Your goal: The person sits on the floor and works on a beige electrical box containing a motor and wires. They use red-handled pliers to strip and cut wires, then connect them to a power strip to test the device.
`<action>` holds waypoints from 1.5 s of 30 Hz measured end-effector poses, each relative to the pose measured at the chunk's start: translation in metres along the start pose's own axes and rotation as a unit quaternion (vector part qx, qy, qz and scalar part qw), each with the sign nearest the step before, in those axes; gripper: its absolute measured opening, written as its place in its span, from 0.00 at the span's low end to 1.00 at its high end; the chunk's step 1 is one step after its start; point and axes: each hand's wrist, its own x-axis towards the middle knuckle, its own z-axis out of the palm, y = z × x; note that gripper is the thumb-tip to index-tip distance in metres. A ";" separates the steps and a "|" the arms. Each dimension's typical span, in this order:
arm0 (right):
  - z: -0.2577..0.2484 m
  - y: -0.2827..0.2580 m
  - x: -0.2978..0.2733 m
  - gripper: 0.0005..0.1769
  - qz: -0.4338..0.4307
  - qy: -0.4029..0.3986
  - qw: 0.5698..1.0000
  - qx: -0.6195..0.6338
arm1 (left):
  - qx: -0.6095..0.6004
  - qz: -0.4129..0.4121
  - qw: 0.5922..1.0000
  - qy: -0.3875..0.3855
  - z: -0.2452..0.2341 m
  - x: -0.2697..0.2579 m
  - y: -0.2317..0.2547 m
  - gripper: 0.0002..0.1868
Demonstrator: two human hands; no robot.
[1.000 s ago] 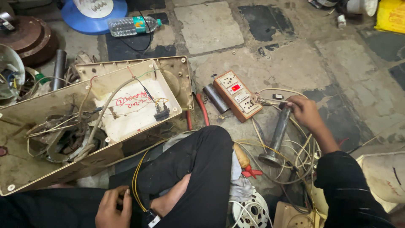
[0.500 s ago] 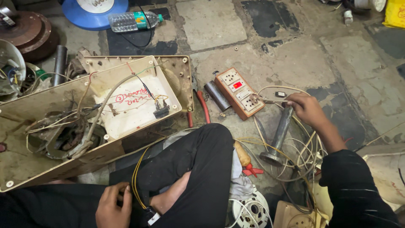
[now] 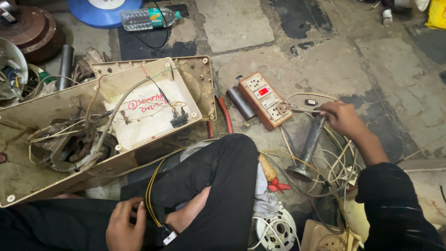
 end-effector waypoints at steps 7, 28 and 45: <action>-0.005 -0.027 0.005 0.17 0.047 -0.088 0.977 -0.188 | 0.025 -0.008 1.000 -0.001 -0.001 0.000 0.007 0.05; 0.013 -0.075 -0.012 0.12 -0.005 -0.121 0.909 -0.400 | -0.027 0.013 1.000 -0.001 -0.017 0.001 0.006 0.05; 0.255 -0.260 0.116 0.41 0.192 0.029 0.971 -0.137 | -0.102 0.037 0.994 0.008 -0.026 0.008 -0.004 0.05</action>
